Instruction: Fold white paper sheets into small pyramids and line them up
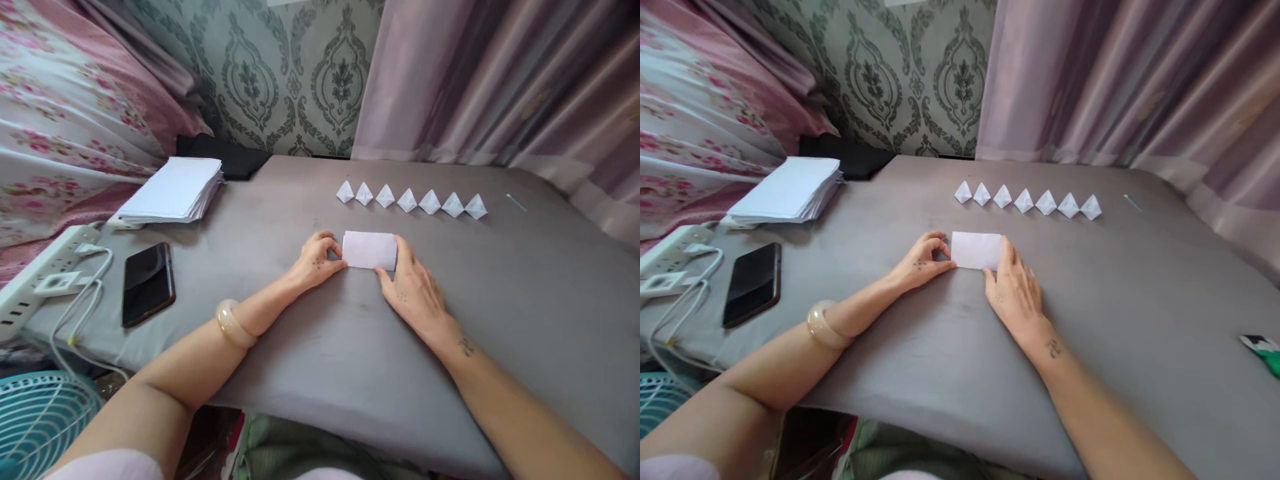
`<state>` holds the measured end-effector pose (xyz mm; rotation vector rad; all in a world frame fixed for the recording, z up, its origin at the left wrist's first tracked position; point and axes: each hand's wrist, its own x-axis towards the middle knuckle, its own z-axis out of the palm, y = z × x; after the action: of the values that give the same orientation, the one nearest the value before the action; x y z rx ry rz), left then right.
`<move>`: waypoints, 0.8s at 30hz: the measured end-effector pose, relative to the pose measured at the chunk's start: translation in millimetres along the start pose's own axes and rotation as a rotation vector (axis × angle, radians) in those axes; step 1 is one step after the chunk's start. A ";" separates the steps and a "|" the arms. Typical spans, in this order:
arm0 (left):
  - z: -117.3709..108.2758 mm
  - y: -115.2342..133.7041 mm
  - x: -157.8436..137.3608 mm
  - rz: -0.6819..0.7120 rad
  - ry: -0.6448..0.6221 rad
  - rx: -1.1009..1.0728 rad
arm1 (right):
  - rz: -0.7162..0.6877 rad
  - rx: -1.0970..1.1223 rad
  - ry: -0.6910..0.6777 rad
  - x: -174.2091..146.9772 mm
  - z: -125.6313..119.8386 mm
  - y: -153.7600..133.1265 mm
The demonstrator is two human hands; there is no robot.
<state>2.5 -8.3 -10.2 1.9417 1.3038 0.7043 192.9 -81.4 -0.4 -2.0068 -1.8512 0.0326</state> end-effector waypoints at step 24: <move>-5.2 12.4 -9.9 0.590 0.033 0.716 | -0.425 -0.051 0.163 5.1 -1.5 8.6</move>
<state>2.1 -19.6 2.1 2.9742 1.0778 0.5737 202.2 -77.2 -0.3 -1.5548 -2.1433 -0.2918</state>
